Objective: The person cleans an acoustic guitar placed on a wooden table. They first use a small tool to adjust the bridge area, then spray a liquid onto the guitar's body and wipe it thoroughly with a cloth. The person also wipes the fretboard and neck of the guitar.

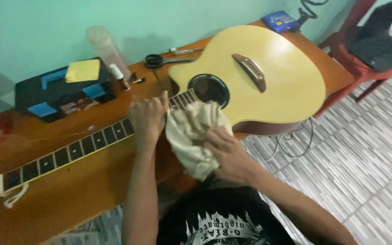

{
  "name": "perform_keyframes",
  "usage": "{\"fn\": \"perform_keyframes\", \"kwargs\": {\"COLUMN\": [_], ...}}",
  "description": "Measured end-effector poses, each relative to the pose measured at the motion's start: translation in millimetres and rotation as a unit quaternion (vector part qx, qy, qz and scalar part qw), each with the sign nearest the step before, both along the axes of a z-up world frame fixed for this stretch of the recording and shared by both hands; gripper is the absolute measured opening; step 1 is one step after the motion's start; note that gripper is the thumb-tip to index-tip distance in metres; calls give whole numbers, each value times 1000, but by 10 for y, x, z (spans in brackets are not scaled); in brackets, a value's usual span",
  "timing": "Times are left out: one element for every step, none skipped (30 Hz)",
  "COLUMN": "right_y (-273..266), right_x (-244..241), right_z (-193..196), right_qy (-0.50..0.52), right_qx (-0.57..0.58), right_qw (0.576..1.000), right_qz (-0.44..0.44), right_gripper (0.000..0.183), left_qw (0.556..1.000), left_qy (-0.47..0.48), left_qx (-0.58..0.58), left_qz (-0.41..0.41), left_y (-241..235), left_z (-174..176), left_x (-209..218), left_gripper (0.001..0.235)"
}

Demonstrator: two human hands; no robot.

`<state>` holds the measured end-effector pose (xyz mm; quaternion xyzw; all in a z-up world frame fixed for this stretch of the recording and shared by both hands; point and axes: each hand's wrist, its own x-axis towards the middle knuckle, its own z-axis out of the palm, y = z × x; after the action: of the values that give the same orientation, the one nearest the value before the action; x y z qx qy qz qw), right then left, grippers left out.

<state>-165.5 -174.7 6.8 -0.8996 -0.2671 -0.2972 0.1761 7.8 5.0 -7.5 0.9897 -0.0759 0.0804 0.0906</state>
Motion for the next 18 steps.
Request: {"fn": "perform_keyframes", "kwargs": {"right_y": [216, 426, 429, 426, 402, 292, 143, -13, -369, -733, -1103, -1478, -1833, -2189, -2505, -2822, -3131, -2956], "right_x": [13, 18, 57, 104, 119, 109, 107, 109, 142, 173, 196, 185, 190, 194, 206, 221, 245, 235], "right_z": [-20, -42, -117, -193, -282, -291, -284, -273, -386, -495, -602, -634, -662, -683, -767, -846, -928, -726], "right_qy": [-30, -60, -63, -83, -100, -99, -77, -55, -54, 32, 116, 117, 100, 80, 78, 69, 59, 56], "right_qx": [-4, -8, -9, -23, -36, -37, -22, -7, -12, -2, 8, 3, -46, -94, -96, -112, -127, -128], "right_qw": [998, 993, 991, 989, 986, 986, 989, 992, 992, 998, 993, 993, 987, 971, 972, 961, 949, 949], "right_qz": [52, 103, 115, 124, 127, 133, 123, 112, 113, 47, -21, -22, -114, -204, -202, -244, -284, -282], "right_gripper": [35, 46, 46, 52, 59, 59, 52, 47, 47, 43, 68, 68, 60, 54, 54, 45, 37, 37], "left_qw": [999, 996, 996, 996, 994, 995, 996, 997, 997, 998, 998, 998, 998, 997, 997, 997, 997, 997], "left_qy": [-38, -76, -79, -69, -56, -56, -52, -48, -47, -31, -15, -15, 2, 19, 17, 24, 31, 29], "left_qx": [-1, -1, -2, -32, -64, -64, -50, -36, -41, -40, -40, -45, -55, -65, -67, -65, -63, -64], "left_qz": [-21, -42, -30, -45, -66, -60, -55, -50, -50, -44, -39, -39, -41, -43, -41, -40, -38, -36], "left_y": [25, 46, 69, 84, 58, 98, 92, 79, 88, 92, 92, 82, 93, 105, 101, 99, 103, 105], "left_z": [-64, -129, -88, -49, -34, -81, -118, -156, -106, -58, -15, -5, 18, 44, 13, -17, -43, -37], "left_x": [16, 36, 3, -24, -65, -46, -13, 23, 7, -10, -34, -51, -62, -75, -58, -41, -20, -28], "left_gripper": [73, 71, 71, 70, 69, 69, 73, 78, 78, 78, 78, 78, 78, 78, 78, 78, 79, 79]}}
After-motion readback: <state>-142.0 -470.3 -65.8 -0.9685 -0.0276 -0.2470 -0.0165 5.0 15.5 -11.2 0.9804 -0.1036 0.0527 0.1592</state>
